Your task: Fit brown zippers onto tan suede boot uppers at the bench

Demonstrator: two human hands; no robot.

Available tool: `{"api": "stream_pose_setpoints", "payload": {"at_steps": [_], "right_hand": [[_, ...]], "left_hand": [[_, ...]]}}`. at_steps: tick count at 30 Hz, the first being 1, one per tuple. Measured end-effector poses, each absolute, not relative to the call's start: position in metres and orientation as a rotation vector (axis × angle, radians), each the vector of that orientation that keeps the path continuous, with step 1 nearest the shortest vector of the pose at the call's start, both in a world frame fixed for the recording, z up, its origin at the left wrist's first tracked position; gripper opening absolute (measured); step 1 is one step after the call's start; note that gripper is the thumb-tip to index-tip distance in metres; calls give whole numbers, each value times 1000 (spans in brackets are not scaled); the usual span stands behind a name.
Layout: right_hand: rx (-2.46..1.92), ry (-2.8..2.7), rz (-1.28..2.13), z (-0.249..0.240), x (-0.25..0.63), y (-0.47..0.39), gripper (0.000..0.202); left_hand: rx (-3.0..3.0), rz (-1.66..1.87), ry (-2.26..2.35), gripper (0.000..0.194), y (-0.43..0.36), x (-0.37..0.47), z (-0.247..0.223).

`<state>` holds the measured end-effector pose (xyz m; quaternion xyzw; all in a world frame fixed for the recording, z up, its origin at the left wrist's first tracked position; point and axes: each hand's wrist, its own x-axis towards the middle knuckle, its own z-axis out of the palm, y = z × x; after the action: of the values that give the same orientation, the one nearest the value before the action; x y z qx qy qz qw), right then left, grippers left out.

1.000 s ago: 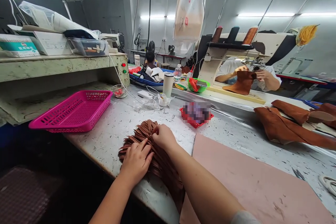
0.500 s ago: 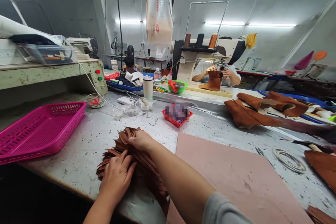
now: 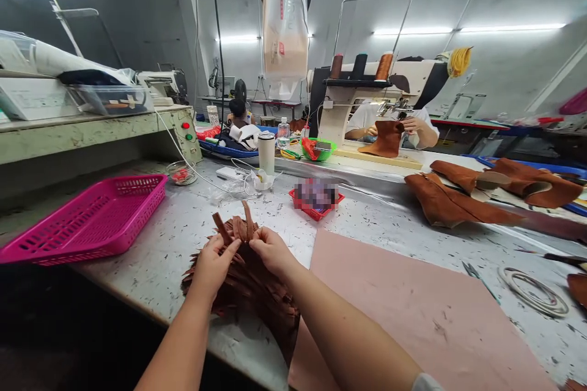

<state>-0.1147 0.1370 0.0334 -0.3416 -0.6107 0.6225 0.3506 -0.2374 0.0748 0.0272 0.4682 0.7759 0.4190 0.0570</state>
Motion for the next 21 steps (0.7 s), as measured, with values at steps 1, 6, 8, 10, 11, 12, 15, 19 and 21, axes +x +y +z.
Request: {"api": "stream_pose_setpoints", "payload": {"at_steps": [1, 6, 8, 10, 11, 12, 15, 19, 21], "right_hand": [[-869, -1530, 1613, 34, -114, 135, 9], [-804, -1290, 1615, 43, -92, 118, 9], [-772, -1238, 1639, 46, -71, 108, 12], [-753, -1220, 1659, 45, -41, 97, 16], [-757, -1224, 1670, 43, -24, 91, 21], [-779, -1229, 1686, 41, -5, 85, 28], [-946, -1252, 1753, 30, 58, 70, 39], [-1256, -1372, 1758, 20, 139, 49, 46], [-1379, -1429, 1761, 21, 167, 38, 51]], "left_hand": [[1377, 1266, 2328, 22, 79, -240, 27], [1081, 1124, 2439, 27, 88, -258, 22], [1019, 1044, 2488, 28, 87, -265, 19], [1009, 979, 2507, 27, 85, -269, 16], [1013, 958, 2513, 26, 85, -270, 15], [1019, 948, 2518, 26, 85, -271, 14], [1018, 991, 2539, 25, 85, -270, 11], [963, 1270, 2575, 28, 85, -266, 6], [958, 1511, 2590, 34, 83, -259, 6]]}}
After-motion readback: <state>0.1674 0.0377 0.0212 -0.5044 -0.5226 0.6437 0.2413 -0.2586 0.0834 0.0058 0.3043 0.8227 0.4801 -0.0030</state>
